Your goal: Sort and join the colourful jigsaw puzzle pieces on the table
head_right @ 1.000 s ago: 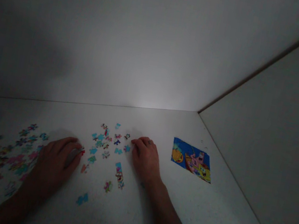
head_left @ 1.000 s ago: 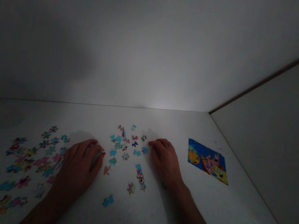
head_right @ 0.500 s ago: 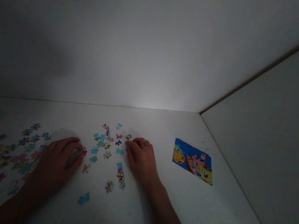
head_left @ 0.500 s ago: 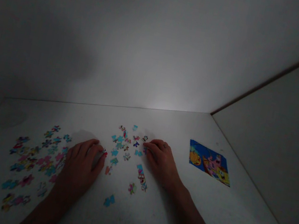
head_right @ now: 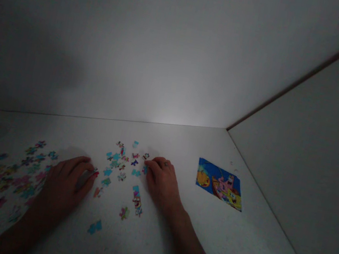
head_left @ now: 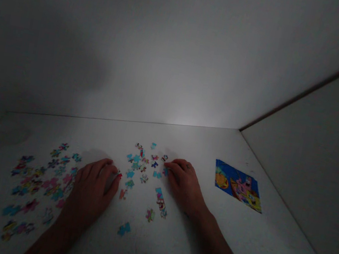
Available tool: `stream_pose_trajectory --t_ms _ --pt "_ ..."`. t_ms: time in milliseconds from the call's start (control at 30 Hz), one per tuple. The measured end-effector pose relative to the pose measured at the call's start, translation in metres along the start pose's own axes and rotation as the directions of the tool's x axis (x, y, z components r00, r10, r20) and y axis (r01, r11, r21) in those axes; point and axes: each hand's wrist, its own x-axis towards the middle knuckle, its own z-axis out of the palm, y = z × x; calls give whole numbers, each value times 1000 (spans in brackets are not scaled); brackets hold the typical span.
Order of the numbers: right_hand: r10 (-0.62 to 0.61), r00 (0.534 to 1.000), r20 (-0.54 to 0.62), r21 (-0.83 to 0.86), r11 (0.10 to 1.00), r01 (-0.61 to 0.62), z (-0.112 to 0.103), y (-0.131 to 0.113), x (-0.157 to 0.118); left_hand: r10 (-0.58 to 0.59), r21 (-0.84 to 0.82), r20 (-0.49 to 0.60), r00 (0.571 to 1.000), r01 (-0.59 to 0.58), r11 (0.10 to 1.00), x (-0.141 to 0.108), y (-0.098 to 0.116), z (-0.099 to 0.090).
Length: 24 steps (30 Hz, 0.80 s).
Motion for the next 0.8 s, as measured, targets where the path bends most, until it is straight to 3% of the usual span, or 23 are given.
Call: stream_pose_trajectory --t_ms 800 --pt "16 999 32 37 999 -17 -2 2 0 38 19 -36 999 -38 999 1 2 -2"
